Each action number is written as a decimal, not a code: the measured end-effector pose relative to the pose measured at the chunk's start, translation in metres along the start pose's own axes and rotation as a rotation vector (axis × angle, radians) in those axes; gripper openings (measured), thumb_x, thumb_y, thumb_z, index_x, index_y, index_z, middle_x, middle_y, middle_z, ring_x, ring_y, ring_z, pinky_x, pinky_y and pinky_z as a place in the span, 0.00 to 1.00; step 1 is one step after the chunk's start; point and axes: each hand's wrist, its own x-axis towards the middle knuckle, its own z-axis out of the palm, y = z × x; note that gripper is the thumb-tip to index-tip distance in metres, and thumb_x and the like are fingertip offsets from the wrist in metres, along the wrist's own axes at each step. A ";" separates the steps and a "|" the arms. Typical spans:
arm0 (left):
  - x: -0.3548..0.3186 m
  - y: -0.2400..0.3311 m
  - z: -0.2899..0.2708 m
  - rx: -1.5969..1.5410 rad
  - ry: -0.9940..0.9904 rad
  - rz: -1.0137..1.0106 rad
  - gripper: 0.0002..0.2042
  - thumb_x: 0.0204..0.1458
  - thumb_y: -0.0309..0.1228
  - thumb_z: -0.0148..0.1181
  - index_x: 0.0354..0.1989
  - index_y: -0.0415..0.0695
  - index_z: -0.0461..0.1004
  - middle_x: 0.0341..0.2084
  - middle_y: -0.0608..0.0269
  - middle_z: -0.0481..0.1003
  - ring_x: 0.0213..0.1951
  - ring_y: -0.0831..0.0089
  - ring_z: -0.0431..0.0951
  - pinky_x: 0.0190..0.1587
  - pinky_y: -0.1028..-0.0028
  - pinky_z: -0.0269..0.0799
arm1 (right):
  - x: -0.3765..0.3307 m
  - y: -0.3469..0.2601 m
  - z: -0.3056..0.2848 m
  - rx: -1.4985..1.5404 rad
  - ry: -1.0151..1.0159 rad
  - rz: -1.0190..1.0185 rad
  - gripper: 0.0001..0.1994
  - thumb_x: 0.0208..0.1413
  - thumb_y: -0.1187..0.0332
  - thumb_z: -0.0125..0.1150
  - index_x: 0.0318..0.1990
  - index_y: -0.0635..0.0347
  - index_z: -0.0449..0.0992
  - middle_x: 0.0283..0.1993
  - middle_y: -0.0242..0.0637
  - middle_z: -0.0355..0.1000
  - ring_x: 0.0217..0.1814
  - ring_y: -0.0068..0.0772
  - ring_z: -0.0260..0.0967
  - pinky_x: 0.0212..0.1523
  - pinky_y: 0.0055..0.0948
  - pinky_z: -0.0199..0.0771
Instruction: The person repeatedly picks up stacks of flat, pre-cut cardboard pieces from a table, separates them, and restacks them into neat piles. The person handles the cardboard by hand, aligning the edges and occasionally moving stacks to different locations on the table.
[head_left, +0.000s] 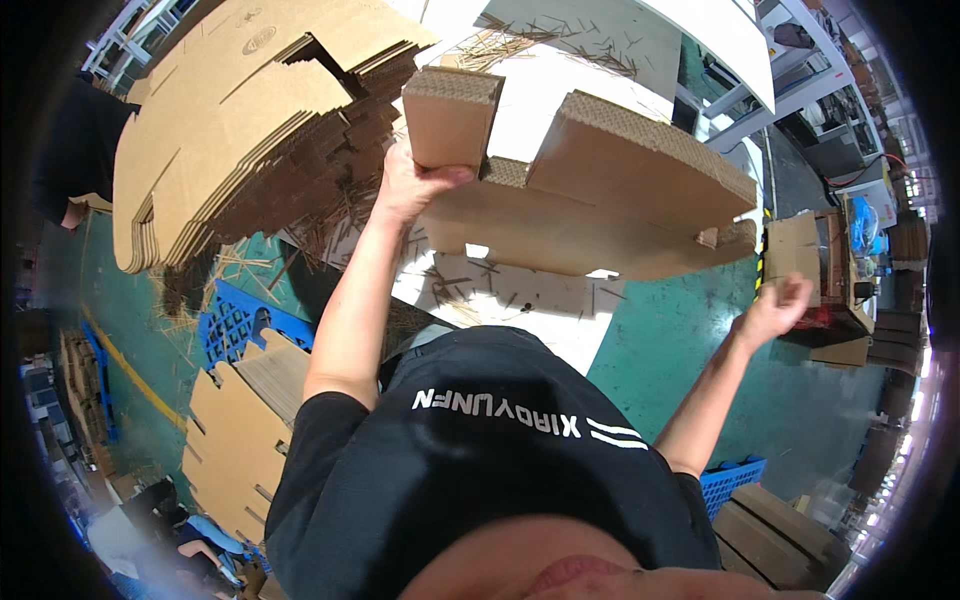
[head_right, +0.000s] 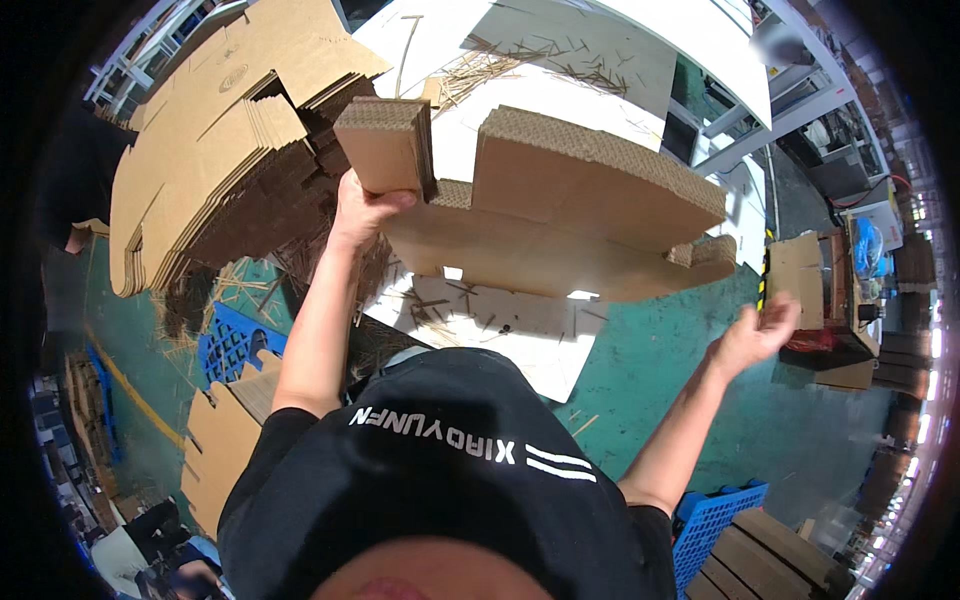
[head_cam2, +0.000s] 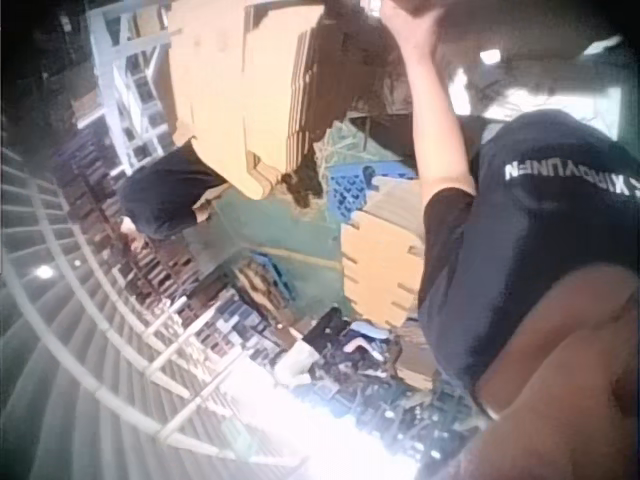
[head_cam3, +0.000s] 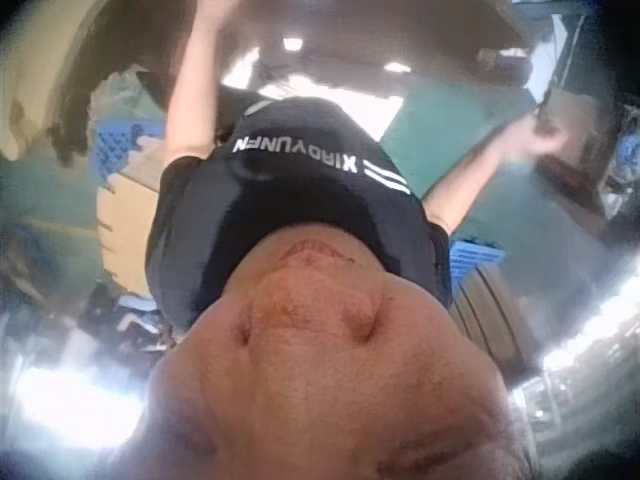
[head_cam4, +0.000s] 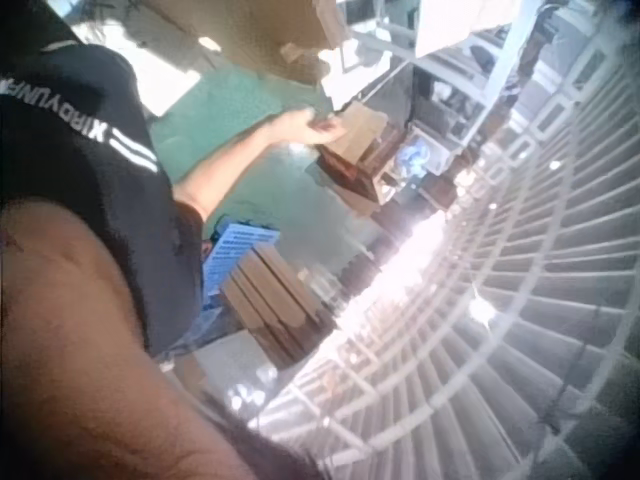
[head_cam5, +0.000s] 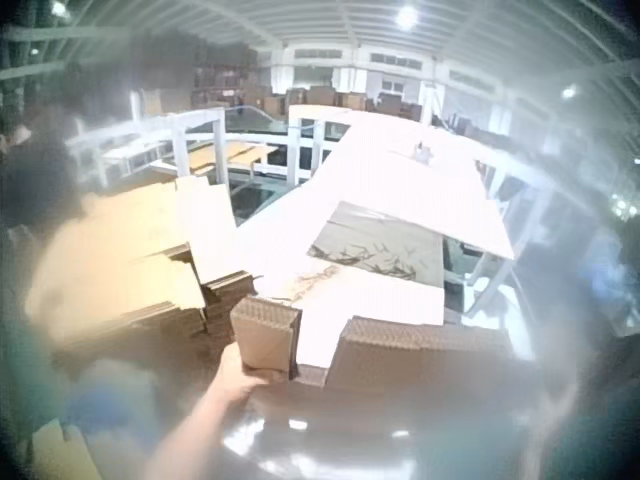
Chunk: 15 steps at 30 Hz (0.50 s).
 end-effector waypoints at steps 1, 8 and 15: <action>0.002 -0.003 0.002 -0.036 0.009 -0.020 0.19 0.35 0.24 0.73 0.39 0.40 0.76 0.33 0.66 0.78 0.35 0.78 0.76 0.40 0.75 0.73 | 0.004 -0.067 0.019 0.229 0.020 -0.113 0.29 0.48 0.86 0.50 0.61 0.67 0.58 0.60 0.43 0.62 0.61 0.34 0.61 0.62 0.34 0.58; -0.001 -0.009 0.000 -0.001 -0.027 0.068 0.21 0.36 0.23 0.74 0.42 0.41 0.75 0.36 0.67 0.78 0.38 0.79 0.77 0.44 0.76 0.74 | -0.042 -0.225 0.152 -0.196 -0.720 -0.941 0.36 0.36 0.61 0.74 0.56 0.63 0.67 0.54 0.48 0.68 0.58 0.45 0.65 0.61 0.39 0.60; 0.012 -0.029 -0.013 -0.078 0.052 0.084 0.30 0.31 0.31 0.78 0.47 0.43 0.71 0.38 0.67 0.77 0.41 0.77 0.76 0.47 0.73 0.73 | -0.046 -0.249 0.152 -0.099 -1.235 -1.058 0.21 0.16 0.71 0.67 0.27 0.52 0.68 0.26 0.32 0.65 0.33 0.37 0.66 0.35 0.32 0.60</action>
